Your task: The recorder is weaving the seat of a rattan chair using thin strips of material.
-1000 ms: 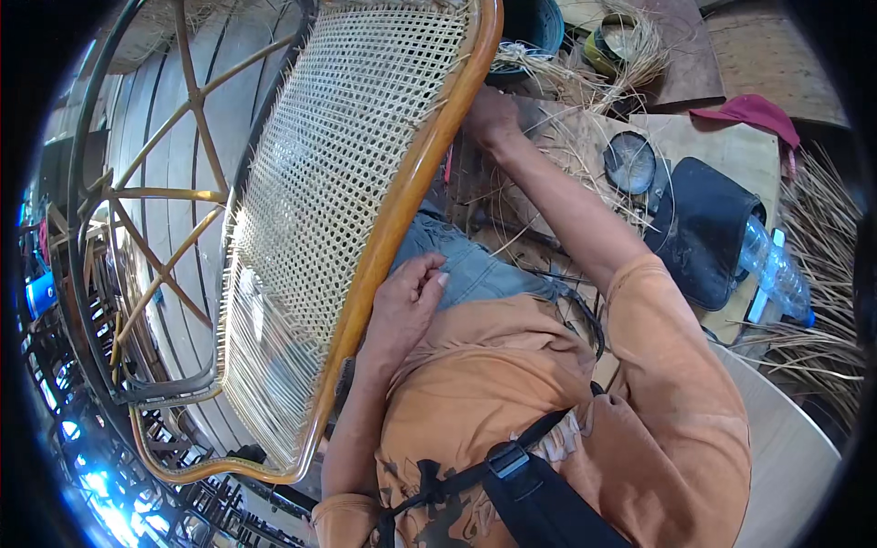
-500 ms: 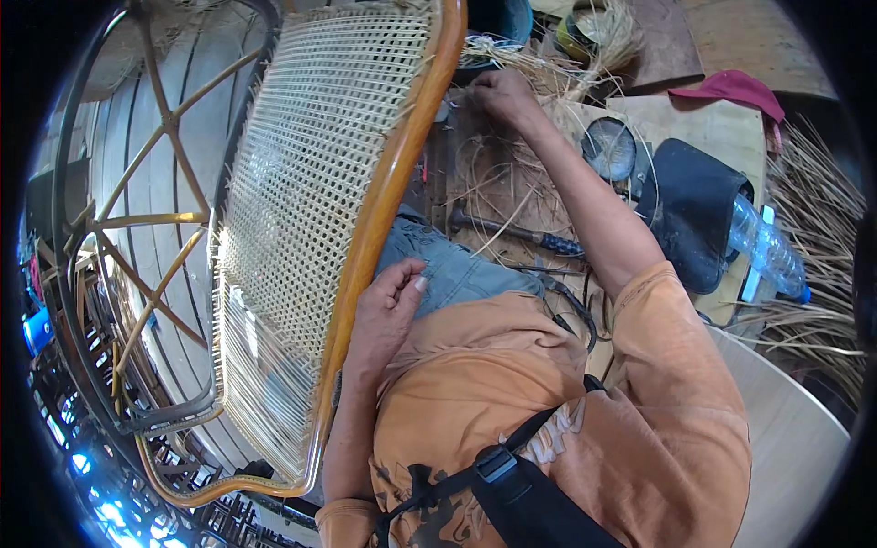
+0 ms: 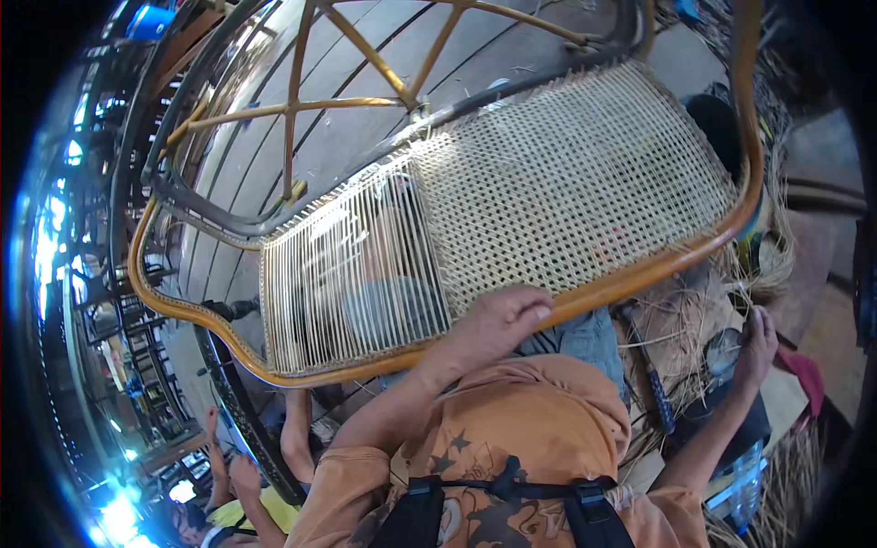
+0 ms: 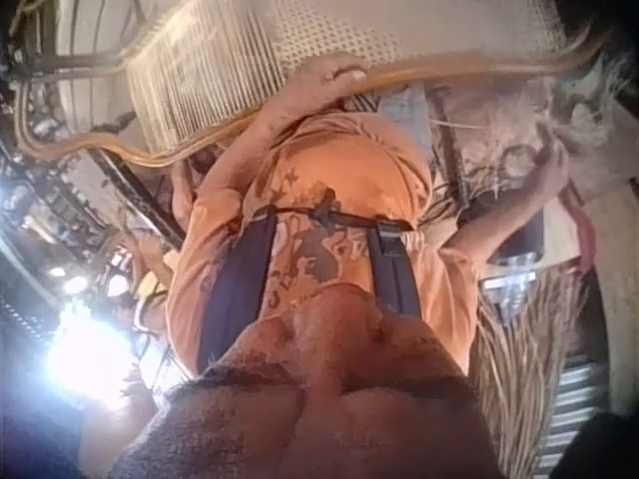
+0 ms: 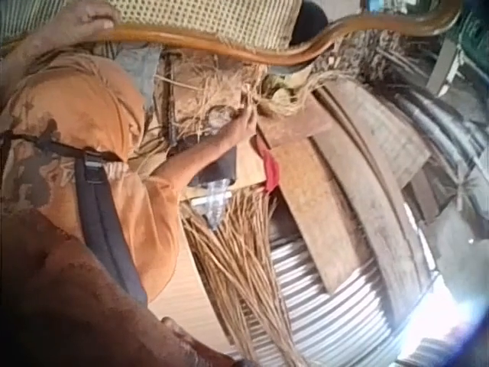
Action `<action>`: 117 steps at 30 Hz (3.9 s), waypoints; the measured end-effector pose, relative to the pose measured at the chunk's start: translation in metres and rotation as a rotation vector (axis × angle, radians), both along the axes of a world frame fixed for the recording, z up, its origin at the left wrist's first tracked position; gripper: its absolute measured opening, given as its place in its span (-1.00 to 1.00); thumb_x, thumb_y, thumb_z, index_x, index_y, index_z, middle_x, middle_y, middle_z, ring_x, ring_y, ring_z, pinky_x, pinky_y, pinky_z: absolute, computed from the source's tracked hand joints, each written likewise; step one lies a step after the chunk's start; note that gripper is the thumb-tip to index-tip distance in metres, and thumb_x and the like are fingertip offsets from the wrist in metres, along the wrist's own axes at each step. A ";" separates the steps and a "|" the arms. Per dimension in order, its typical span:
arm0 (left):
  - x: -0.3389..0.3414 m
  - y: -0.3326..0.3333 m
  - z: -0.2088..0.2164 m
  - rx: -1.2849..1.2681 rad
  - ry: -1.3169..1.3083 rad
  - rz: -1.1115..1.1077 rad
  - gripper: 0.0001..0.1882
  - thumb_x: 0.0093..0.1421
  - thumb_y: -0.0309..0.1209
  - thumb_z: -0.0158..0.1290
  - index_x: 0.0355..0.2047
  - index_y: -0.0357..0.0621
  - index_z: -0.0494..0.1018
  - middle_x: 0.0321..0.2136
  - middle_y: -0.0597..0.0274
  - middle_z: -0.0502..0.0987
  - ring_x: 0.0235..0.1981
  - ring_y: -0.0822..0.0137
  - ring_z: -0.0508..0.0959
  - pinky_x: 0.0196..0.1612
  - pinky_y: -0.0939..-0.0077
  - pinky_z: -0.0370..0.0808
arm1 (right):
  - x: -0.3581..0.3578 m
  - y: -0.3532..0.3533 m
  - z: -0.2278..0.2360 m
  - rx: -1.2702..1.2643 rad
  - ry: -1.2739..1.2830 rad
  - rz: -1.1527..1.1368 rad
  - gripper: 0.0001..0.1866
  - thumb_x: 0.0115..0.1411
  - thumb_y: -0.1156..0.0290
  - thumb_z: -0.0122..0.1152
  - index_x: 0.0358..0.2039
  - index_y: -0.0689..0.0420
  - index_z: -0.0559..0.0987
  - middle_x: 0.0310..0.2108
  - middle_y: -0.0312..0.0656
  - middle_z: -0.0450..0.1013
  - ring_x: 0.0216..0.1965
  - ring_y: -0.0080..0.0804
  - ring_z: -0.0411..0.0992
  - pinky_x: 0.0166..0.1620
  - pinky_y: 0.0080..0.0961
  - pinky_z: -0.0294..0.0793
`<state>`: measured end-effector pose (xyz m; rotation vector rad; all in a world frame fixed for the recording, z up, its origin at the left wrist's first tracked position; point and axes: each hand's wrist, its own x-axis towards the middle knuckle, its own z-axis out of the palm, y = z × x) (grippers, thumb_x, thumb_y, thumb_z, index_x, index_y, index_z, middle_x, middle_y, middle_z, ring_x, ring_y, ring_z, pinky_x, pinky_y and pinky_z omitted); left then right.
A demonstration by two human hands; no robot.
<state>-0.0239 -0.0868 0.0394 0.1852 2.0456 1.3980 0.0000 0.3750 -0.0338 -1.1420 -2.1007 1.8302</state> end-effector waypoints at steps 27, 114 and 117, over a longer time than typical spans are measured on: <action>-0.166 -0.210 -0.153 -0.799 0.511 0.628 -0.49 0.02 -0.43 0.13 0.00 -0.19 0.29 0.04 0.03 0.27 0.14 0.03 0.21 0.20 0.10 0.12 | -0.319 -0.500 -0.072 0.117 -0.163 1.385 -0.81 0.17 0.37 0.15 -0.35 0.24 0.58 -0.58 -0.41 0.39 -0.52 -0.73 0.25 -0.43 -0.65 0.29; -0.188 -0.202 -0.146 -0.744 0.511 0.401 -0.89 0.00 -0.46 0.15 -0.42 -0.15 0.52 -0.28 0.21 0.46 -0.16 0.15 0.41 -0.05 0.35 0.34 | -0.267 -0.342 -0.055 -0.762 0.100 0.405 -0.87 0.21 0.39 0.13 -0.29 0.16 0.45 -0.48 -0.35 0.27 -0.49 -0.53 0.26 -0.44 -0.60 0.31; -0.192 -0.204 -0.148 -0.738 0.498 0.364 -0.91 0.01 -0.48 0.12 -0.43 -0.16 0.50 -0.25 0.15 0.46 -0.17 0.12 0.40 -0.04 0.34 0.32 | -0.237 -0.292 -0.023 -0.777 0.184 0.421 -0.85 0.22 0.39 0.10 -0.23 0.15 0.44 -0.46 -0.30 0.29 -0.47 -0.48 0.27 -0.42 -0.52 0.34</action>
